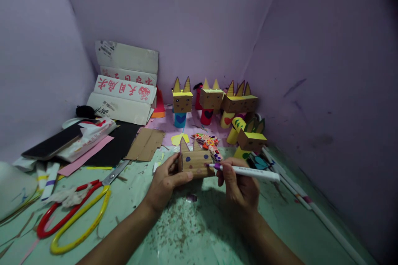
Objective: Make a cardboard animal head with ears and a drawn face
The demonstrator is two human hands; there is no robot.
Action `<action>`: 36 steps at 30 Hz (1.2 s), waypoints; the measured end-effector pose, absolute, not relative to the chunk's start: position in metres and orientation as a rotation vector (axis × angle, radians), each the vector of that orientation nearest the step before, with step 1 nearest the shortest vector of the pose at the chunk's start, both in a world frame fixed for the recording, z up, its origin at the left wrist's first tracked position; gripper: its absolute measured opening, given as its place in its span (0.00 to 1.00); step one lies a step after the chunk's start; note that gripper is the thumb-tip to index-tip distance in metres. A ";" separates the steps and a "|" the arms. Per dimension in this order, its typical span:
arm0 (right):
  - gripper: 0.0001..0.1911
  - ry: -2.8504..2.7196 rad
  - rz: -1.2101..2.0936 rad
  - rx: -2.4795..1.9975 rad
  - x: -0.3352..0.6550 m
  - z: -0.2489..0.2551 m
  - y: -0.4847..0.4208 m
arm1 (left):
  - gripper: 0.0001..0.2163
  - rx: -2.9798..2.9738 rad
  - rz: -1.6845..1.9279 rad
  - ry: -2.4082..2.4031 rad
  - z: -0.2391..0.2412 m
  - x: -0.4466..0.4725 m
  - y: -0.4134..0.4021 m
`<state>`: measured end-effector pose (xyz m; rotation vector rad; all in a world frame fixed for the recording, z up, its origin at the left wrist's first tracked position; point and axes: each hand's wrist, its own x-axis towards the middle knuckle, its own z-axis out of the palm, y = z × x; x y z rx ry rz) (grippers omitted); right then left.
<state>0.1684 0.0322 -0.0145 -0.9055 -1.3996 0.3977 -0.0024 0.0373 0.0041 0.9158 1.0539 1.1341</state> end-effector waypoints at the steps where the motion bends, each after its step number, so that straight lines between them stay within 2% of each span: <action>1: 0.06 -1.414 0.401 -0.897 0.169 -0.015 0.032 | 0.35 0.912 1.135 1.056 0.004 -0.002 0.037; 13: 0.07 -1.341 0.406 -0.794 0.166 -0.011 0.029 | 0.32 0.935 1.143 0.995 0.004 -0.003 0.036; 19: 0.05 -1.501 0.401 -0.844 0.166 -0.014 0.024 | 0.29 0.954 1.167 0.987 0.005 -0.002 0.034; 36: 0.05 -1.572 0.404 -0.837 0.166 -0.018 0.026 | 0.29 0.946 1.152 1.044 0.009 -0.002 0.033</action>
